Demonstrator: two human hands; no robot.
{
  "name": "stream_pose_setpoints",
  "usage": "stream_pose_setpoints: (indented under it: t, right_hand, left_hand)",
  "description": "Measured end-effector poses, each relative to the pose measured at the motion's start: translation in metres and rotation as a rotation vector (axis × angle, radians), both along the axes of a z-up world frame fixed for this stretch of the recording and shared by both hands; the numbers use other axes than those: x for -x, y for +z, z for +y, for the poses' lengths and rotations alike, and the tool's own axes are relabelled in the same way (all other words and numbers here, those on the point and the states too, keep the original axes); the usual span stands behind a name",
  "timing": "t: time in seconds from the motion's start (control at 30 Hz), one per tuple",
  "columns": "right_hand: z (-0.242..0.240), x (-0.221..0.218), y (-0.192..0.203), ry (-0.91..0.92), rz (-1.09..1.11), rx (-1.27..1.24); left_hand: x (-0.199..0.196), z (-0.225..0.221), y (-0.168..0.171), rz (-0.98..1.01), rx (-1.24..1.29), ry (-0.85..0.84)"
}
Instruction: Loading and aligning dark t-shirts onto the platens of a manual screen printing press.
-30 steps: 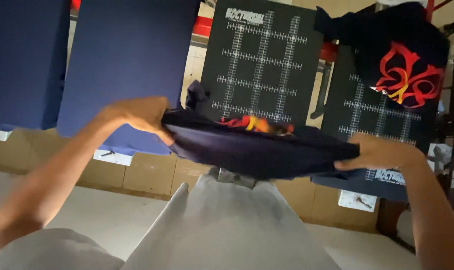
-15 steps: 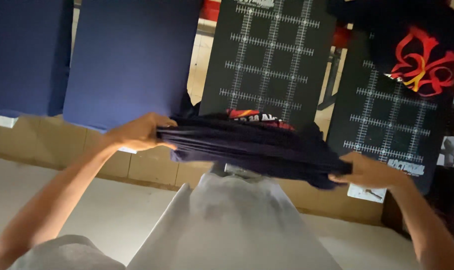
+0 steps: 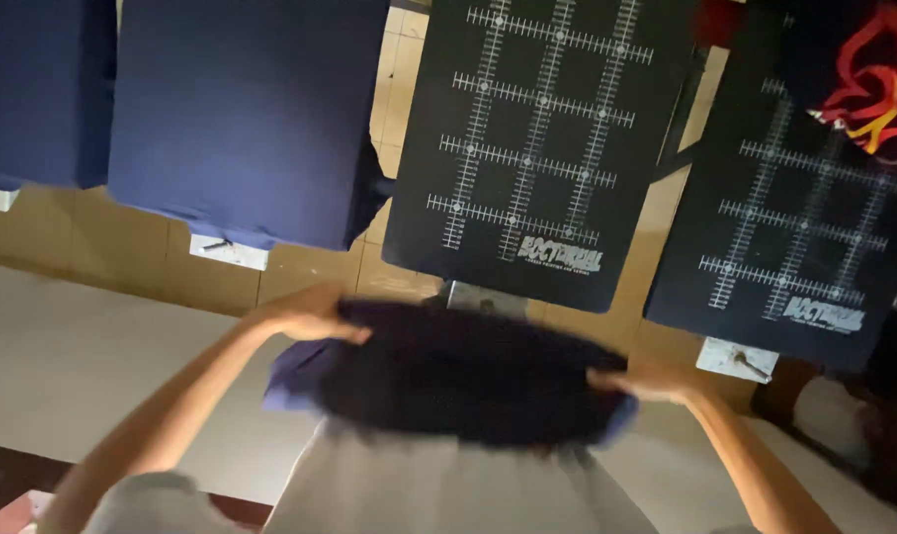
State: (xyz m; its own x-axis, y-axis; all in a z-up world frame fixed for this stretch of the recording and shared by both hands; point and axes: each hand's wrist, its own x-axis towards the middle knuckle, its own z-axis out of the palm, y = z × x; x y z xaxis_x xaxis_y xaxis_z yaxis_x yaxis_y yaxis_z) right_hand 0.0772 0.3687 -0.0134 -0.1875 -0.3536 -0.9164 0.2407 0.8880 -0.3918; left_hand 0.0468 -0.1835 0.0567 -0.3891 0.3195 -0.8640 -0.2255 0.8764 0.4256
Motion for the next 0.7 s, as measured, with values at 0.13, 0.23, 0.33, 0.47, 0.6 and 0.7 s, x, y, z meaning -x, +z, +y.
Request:
stream_pose_setpoints:
  t: [0.13, 0.23, 0.33, 0.47, 0.6, 0.7]
  right_hand:
    - [0.054, -0.02, -0.142, -0.733, 0.395, 0.068]
    - [0.032, -0.01, -0.129, -0.979, 0.379, -0.088]
    - [0.016, -0.004, -0.093, -0.469, 0.377, -0.218]
    - [0.044, -0.043, -0.167, 0.047, 0.512, -0.164]
    - [0.028, -0.034, -0.142, -0.035, 0.838, -0.364]
    - [0.033, -0.018, -0.12, -0.004, 1.019, -0.326]
  left_hand:
    - [-0.001, 0.022, -0.157, 0.312, -0.139, 0.445]
    - [0.001, 0.031, -0.191, 0.377, -0.203, 0.765]
    - [0.003, 0.03, -0.158, 0.172, -0.312, 0.76]
    - [-0.042, 0.01, -0.193, 0.02, 0.041, 0.036]
    - [-0.06, -0.003, -0.229, 0.764, -0.134, 0.192]
    - [-0.04, -0.015, -0.209, 0.984, -0.09, 0.092]
